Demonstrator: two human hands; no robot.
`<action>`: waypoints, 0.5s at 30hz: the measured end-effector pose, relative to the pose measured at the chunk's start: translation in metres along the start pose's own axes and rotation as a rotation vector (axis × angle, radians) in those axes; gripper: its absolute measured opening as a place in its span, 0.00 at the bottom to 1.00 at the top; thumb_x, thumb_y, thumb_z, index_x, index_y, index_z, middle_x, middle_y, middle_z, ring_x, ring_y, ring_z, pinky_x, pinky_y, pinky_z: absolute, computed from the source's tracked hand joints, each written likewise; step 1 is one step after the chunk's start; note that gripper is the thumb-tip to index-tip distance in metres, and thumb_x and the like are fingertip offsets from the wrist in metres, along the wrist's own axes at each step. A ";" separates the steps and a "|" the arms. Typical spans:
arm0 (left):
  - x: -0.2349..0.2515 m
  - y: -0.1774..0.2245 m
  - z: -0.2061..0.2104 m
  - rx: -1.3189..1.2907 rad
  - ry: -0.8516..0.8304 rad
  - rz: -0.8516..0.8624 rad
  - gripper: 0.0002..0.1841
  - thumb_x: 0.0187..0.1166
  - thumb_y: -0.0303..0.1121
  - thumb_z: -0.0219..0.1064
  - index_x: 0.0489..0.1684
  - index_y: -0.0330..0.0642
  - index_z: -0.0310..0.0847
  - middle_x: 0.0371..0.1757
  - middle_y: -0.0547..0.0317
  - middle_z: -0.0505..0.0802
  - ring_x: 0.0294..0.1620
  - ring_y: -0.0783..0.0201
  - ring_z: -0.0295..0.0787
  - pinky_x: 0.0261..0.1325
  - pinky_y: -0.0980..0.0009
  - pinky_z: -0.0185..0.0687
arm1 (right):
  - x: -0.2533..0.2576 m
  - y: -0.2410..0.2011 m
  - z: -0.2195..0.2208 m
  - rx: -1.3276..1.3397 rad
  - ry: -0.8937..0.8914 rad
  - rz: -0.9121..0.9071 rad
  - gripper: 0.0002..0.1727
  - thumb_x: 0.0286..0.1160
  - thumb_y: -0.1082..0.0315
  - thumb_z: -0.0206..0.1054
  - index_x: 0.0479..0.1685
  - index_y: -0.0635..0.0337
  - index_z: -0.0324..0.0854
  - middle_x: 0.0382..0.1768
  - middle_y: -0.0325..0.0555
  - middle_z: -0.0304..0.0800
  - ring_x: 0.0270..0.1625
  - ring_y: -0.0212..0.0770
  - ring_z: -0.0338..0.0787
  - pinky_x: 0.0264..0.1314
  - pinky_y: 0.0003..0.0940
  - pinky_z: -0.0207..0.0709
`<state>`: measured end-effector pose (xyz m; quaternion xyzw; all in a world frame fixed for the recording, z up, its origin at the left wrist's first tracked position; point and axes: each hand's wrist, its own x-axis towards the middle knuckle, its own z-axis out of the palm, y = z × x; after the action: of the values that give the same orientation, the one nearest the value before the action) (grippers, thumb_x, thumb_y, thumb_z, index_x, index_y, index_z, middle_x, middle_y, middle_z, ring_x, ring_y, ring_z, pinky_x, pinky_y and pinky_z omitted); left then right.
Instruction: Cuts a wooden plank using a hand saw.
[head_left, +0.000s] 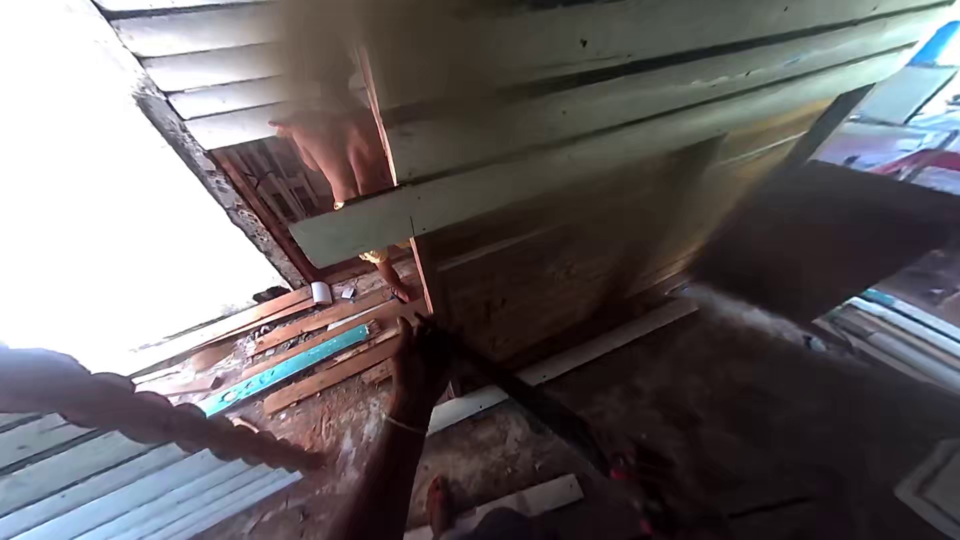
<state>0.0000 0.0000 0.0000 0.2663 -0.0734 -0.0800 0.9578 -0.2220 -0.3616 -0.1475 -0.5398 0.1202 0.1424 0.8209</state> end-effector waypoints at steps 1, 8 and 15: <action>0.003 0.005 0.000 0.053 0.049 0.034 0.38 0.91 0.62 0.29 0.64 0.39 0.77 0.50 0.49 0.92 0.52 0.53 0.92 0.65 0.48 0.86 | 0.003 -0.012 0.004 -0.072 0.074 0.025 0.15 0.79 0.57 0.67 0.59 0.51 0.82 0.27 0.38 0.87 0.16 0.31 0.81 0.16 0.28 0.80; 0.015 0.045 -0.019 0.312 0.275 0.087 0.21 0.95 0.44 0.47 0.73 0.40 0.71 0.62 0.45 0.91 0.56 0.49 0.93 0.61 0.51 0.90 | -0.020 -0.072 0.073 -0.788 0.146 -0.438 0.22 0.66 0.49 0.80 0.55 0.48 0.87 0.36 0.34 0.92 0.30 0.30 0.90 0.31 0.32 0.89; 0.021 0.069 -0.078 0.083 0.220 0.126 0.19 0.96 0.47 0.39 0.55 0.50 0.75 0.37 0.65 0.84 0.36 0.70 0.85 0.48 0.75 0.85 | -0.048 -0.099 0.165 -1.043 -0.166 -0.596 0.23 0.72 0.58 0.78 0.63 0.61 0.87 0.52 0.52 0.93 0.49 0.42 0.93 0.54 0.41 0.90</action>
<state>0.0432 0.0929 -0.0284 0.3078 0.0122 0.0131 0.9513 -0.2236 -0.2520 0.0180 -0.8684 -0.1863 -0.0120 0.4594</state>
